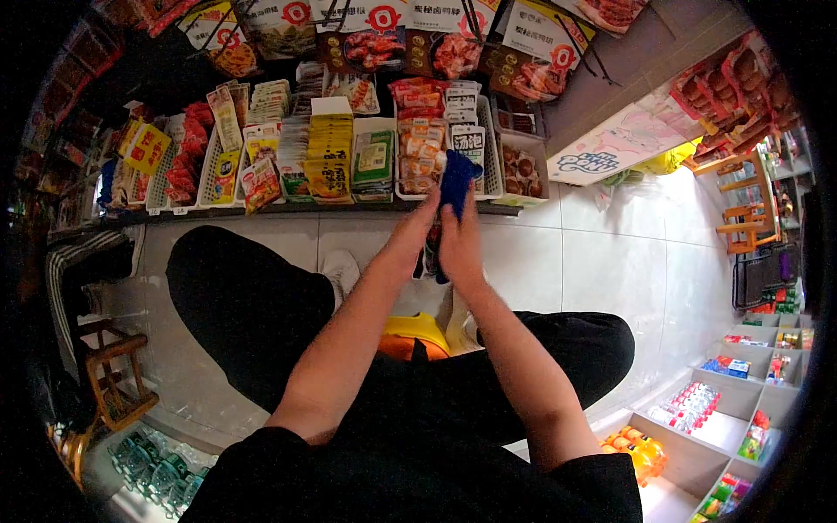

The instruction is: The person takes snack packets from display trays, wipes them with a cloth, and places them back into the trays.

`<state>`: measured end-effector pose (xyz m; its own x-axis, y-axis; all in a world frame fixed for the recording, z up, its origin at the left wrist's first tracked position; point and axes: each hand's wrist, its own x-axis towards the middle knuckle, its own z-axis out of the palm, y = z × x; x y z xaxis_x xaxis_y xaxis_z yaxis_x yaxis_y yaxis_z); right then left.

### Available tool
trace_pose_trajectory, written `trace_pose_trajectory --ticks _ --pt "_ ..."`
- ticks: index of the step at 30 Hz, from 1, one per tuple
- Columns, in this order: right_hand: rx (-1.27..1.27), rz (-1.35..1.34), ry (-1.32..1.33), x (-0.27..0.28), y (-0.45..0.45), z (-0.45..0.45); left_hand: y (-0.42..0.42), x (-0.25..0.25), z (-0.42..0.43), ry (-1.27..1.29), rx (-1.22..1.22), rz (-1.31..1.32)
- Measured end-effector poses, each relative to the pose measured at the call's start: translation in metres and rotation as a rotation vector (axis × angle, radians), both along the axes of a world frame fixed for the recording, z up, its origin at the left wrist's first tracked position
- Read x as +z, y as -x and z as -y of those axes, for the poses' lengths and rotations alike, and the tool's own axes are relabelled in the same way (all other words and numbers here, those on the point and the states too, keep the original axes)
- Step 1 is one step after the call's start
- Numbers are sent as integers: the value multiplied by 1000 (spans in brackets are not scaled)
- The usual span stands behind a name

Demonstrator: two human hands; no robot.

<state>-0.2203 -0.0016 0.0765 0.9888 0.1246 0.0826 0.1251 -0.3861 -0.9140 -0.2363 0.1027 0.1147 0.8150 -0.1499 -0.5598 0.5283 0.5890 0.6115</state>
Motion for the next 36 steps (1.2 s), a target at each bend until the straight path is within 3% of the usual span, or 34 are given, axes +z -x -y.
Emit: trace_pose_trajectory --ticks 4,9,12,13,16,17,20,21,24,27,30,33,36 --pt "-17 -275 -167 13 -16 18 -1 -17 11 -235 -72 51" --pt "-12 51 168 2 15 5 -6 -27 3 15 -118 197" --pt "-29 -19 56 -4 0 6 -7 -27 5 -55 -78 114" --pt "-74 -114 22 -1 -6 8 -7 -29 9 -256 -107 128" --pt "-76 -384 -158 36 -11 12 -6 -30 18 -199 -86 175" --pt "-39 -407 -128 23 -10 14 -3 -28 19 -125 -71 241" --pt "28 95 197 3 2 5 -10 -37 9 -14 -108 99" --pt "60 151 252 9 4 2 -14 -36 10 7 -69 222" --pt "90 274 339 5 -3 6 -10 -29 11 1 7 264" --pt "-29 84 57 -3 -13 11 -12 -36 16 -36 -29 299" --pt "-148 -172 -63 -4 -13 12 -7 -34 15 75 -119 141" --pt "-298 -332 -198 -1 -14 9 -8 -48 14 -137 -190 158" --pt "-214 -318 -46 10 -3 5 -6 -35 16 -156 -153 132"
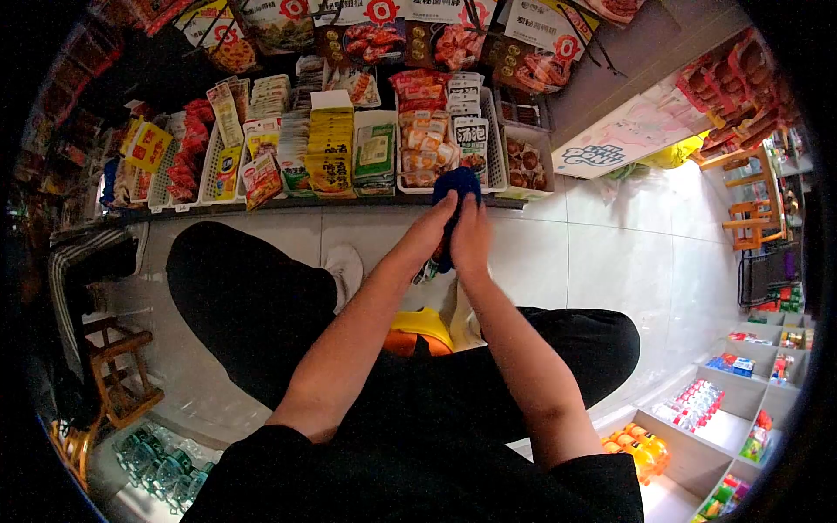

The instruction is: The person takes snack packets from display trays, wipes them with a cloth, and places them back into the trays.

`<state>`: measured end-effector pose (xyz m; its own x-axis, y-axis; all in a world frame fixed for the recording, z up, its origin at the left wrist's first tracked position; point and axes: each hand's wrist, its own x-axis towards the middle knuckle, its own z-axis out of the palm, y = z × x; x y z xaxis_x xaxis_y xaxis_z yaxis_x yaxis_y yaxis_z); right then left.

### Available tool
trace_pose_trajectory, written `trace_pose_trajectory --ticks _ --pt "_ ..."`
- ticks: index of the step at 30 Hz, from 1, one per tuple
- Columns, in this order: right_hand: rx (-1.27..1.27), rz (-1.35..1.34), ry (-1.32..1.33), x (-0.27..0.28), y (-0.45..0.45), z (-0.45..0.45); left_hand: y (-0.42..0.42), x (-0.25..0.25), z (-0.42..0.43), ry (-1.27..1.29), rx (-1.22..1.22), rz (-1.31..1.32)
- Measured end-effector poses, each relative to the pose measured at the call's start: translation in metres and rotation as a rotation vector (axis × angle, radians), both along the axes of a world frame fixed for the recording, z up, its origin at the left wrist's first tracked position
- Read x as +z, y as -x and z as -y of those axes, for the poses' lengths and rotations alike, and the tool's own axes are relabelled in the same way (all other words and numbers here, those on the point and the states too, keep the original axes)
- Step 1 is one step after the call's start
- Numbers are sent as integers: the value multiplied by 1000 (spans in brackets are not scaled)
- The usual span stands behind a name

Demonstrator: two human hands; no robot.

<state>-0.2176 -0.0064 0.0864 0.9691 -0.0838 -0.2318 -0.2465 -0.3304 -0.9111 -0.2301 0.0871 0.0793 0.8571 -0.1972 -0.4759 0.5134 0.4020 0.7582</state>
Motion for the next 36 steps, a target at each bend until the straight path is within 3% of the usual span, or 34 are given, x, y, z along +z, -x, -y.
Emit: trace_pose_trajectory --ticks 1,4,9,12,16,18,20,21,24,28,30,33,36 --pt "20 82 -25 -10 4 -4 -1 -1 -1 39 29 -11" --pt "160 418 229 -13 21 -16 -3 1 -3 137 97 -39" --pt "61 336 22 -22 -12 5 2 1 3 101 40 -58" --pt "-83 57 -89 -25 -22 17 -1 -30 12 146 21 -122" --pt "-321 -229 -579 -22 -23 18 6 -10 12 58 1 -48" --pt "-139 -42 -224 -26 -18 17 2 -26 11 -3 -4 -80" --pt "-22 73 109 -5 -4 3 0 0 4 -17 -38 -83" --pt "6 334 198 -15 2 -4 0 9 2 -23 -55 -84" --pt "182 553 343 -23 3 -1 -1 -3 1 103 -28 16" --pt "13 148 6 -16 -10 8 0 -8 8 111 -38 5" --pt "-85 72 -29 -19 -16 14 4 -11 6 141 -97 0" --pt "-263 -114 -242 -65 -35 30 3 -12 2 40 -192 -6" --pt "-185 87 -236 -34 -21 17 5 20 0 -231 -116 -38"
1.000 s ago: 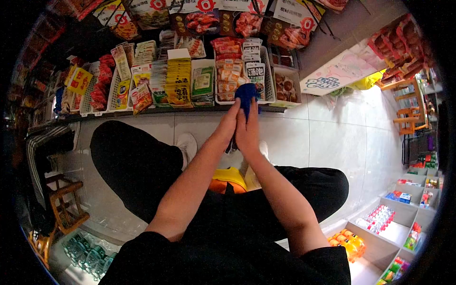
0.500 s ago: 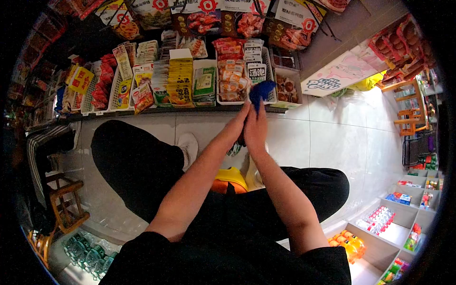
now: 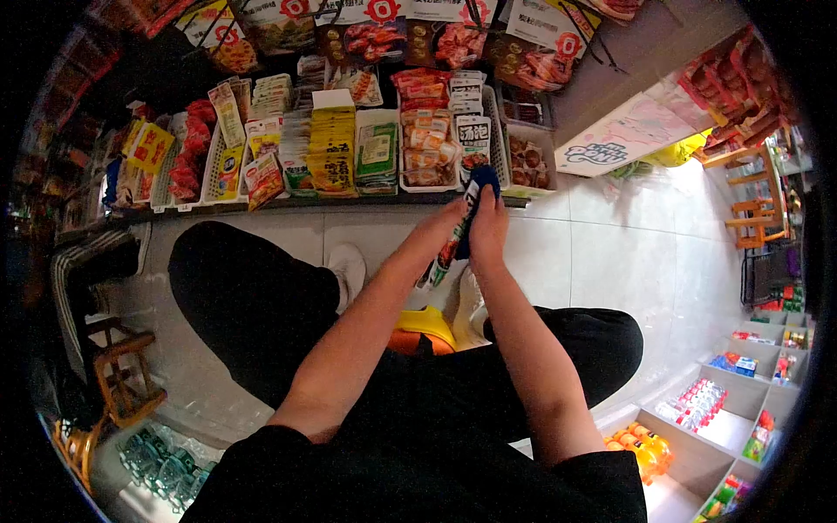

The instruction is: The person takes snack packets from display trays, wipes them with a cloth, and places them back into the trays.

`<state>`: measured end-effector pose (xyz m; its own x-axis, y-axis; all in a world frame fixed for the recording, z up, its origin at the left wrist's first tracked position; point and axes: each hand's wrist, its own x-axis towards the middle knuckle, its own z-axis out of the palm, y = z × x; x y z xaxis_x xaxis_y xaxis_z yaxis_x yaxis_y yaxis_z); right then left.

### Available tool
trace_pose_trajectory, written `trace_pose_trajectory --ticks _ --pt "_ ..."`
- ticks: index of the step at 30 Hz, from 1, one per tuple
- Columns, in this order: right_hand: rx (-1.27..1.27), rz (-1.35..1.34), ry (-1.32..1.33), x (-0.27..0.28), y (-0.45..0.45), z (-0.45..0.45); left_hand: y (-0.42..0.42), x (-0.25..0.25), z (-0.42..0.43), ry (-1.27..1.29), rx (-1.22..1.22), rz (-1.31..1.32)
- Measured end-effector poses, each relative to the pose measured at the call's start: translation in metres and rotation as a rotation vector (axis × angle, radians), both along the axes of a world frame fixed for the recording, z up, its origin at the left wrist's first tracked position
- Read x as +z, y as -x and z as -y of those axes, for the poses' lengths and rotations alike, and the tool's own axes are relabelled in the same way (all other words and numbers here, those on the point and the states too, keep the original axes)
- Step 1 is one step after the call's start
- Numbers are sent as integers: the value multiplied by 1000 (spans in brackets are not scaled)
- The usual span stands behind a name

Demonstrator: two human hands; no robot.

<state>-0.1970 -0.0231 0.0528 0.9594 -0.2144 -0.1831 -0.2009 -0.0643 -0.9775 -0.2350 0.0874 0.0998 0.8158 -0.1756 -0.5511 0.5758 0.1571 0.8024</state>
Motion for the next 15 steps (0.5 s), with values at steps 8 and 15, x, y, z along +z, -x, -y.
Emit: trace_pose_trajectory --ticks 8,15 --pt "456 333 481 30 67 -32 -24 -39 -17 422 431 -43" --pt "442 248 351 20 64 -37 -16 -51 -13 617 534 70"
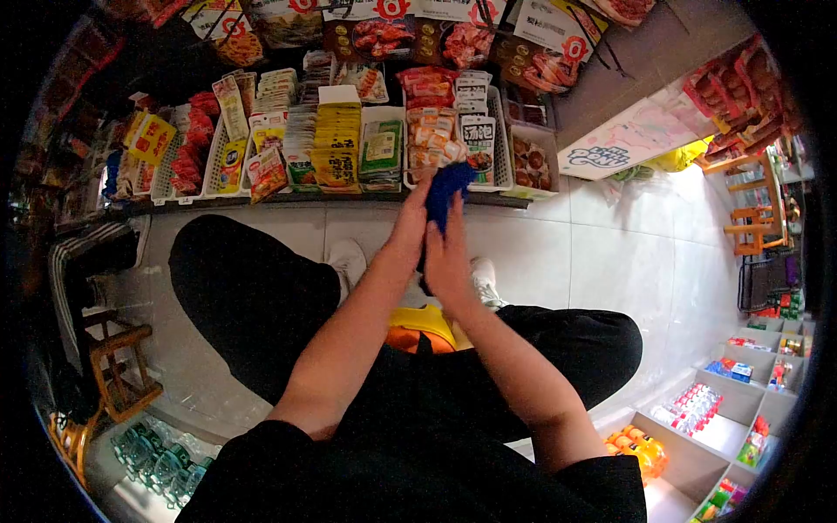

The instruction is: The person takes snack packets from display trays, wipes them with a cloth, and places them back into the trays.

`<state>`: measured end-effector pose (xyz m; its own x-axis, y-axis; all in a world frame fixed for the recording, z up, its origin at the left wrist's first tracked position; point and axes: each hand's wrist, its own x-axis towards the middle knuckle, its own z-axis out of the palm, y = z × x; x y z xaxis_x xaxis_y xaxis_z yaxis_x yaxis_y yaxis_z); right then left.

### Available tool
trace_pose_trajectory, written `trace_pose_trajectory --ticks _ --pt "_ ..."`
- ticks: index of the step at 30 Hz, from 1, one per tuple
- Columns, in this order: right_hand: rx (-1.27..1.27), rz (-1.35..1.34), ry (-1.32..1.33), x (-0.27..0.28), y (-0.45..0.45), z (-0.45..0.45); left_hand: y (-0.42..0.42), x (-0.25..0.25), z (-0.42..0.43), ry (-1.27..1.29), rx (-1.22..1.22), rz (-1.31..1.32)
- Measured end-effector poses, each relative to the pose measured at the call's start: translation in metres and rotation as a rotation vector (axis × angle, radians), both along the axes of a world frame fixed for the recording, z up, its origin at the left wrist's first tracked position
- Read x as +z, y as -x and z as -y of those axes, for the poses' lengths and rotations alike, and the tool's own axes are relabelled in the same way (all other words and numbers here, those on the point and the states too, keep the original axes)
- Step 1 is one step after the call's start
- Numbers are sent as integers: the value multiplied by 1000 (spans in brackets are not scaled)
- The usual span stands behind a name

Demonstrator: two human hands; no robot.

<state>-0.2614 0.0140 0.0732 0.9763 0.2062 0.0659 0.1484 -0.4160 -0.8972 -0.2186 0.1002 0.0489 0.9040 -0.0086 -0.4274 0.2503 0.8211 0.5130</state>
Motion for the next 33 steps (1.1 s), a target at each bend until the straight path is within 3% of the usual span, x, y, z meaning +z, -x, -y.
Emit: trace_pose_trajectory --ticks 3,4,8,11,15,19,20,24,27,29,31,33 --pt "-68 -56 -113 0 -35 11 13 42 14 -49 -39 90" --pt "-75 -115 -166 1 -42 16 20 67 21 -101 -23 -6" --pt "-47 -72 -22 -5 -10 7 8 7 19 -35 -1 -113" --pt "30 -215 -109 14 17 -2 0 22 -3 -121 89 -110" --pt "35 -216 -173 13 34 -10 -10 8 -15 -143 188 159" --pt "-21 -215 -303 16 19 -10 6 18 -2 -125 43 -124" --pt "-27 -254 -321 24 12 -7 6 19 5 -68 141 -46" --pt "-76 -580 -451 16 -20 10 16 45 16 82 84 -18" --pt "-18 -568 -163 23 -18 14 17 31 21 63 103 -45" --pt "-72 -465 -134 0 2 7 18 33 12 -59 76 -119" --pt "9 -454 -128 18 19 0 8 21 -1 -94 68 -133" --pt "64 -380 -200 26 35 -7 3 19 -9 -108 129 31"
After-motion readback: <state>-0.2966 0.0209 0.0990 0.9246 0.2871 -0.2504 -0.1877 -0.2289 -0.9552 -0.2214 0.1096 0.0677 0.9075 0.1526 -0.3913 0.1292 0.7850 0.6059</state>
